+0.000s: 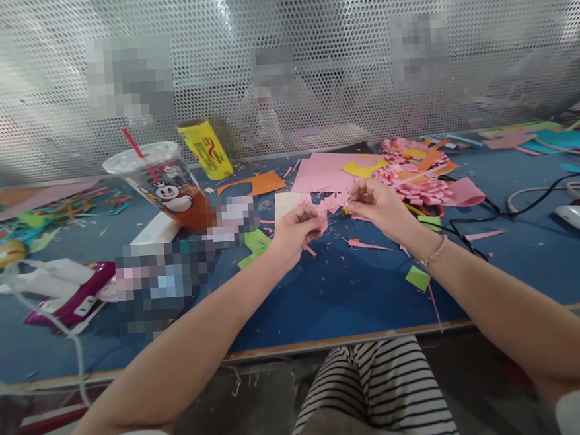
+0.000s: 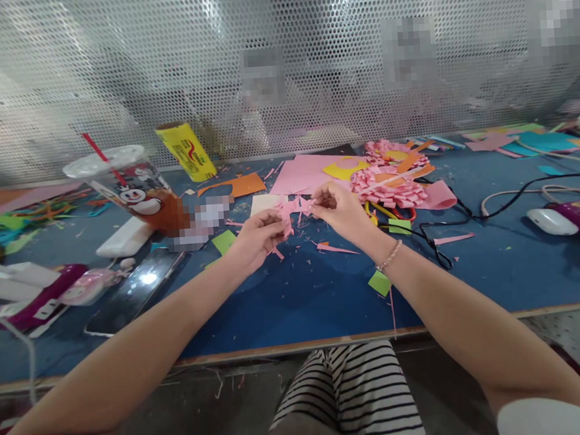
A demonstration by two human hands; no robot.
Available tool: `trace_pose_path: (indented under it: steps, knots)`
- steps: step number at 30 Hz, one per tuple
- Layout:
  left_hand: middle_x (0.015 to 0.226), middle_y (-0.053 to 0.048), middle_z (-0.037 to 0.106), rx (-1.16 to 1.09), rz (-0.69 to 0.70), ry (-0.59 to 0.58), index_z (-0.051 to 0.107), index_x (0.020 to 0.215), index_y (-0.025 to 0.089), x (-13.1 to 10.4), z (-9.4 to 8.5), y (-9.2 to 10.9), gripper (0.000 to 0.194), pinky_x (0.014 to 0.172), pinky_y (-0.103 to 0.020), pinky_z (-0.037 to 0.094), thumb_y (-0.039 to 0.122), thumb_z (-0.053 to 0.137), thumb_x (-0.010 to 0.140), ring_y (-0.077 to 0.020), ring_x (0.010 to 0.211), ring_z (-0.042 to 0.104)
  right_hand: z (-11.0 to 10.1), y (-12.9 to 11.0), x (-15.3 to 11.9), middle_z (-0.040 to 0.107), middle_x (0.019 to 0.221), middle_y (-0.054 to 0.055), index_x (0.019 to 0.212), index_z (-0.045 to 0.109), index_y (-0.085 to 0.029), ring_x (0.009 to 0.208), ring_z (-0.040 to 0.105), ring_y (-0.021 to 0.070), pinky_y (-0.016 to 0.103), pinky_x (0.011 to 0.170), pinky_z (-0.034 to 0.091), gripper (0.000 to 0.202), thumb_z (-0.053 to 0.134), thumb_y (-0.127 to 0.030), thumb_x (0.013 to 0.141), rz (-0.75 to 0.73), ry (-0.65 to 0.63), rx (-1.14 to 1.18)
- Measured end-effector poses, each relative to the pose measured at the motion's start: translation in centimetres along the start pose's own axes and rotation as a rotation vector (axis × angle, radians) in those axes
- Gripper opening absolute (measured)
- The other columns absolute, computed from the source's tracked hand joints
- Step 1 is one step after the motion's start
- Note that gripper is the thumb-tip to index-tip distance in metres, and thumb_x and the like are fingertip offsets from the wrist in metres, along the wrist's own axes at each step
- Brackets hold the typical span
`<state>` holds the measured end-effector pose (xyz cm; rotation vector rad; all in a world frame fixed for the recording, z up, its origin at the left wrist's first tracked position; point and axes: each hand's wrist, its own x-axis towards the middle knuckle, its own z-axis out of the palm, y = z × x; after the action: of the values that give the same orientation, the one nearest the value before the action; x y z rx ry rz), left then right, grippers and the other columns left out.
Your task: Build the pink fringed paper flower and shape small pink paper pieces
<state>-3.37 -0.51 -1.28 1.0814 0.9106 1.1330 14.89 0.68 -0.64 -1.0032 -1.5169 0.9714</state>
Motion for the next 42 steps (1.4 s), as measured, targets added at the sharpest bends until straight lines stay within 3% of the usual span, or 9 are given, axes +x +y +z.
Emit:
trace_pose_path:
  steps: [12,18,26,42]
  knots:
    - [0.062,0.003,0.056,-0.021,-0.036,-0.076,0.05,0.07,0.015,-0.2,0.1,0.0,0.024,0.053,-0.018,0.044,0.017,0.071,0.059,-0.0051,0.054,0.053,0.1,-0.2,0.0,0.054,0.079,0.001,0.081,0.05,-0.019,0.071,0.056,0.011,0.031,0.069,0.053,0.025,0.068,-0.026,0.065,0.038,-0.028,0.062]
    - [0.062,0.003,0.056,-0.031,-0.055,-0.108,0.051,0.071,0.015,-0.3,0.2,0.2,0.025,0.053,-0.019,0.044,0.017,0.072,0.058,-0.0055,0.055,0.053,0.0,-0.6,-0.2,0.058,0.088,0.003,0.09,0.055,-0.019,0.078,0.056,0.0123,0.029,0.069,0.051,0.031,0.07,-0.028,0.064,0.089,-0.051,0.132]
    - [0.063,0.003,0.055,-0.033,-0.046,-0.111,0.051,0.072,0.015,-0.3,0.1,0.1,0.026,0.052,-0.018,0.044,0.018,0.073,0.058,-0.0056,0.056,0.053,0.2,-1.5,-0.5,0.058,0.086,0.003,0.091,0.057,-0.018,0.075,0.055,0.0107,0.026,0.064,0.048,0.028,0.068,-0.022,0.065,0.12,-0.09,0.222]
    - [0.064,0.003,0.056,-0.03,-0.053,-0.102,0.052,0.07,0.015,-0.3,0.2,0.2,0.023,0.053,-0.019,0.045,0.015,0.072,0.058,-0.0053,0.055,0.053,0.0,-1.1,-0.5,0.058,0.089,0.003,0.097,0.056,-0.021,0.078,0.054,0.0122,0.028,0.066,0.049,0.028,0.061,-0.022,0.07,0.069,-0.086,0.098]
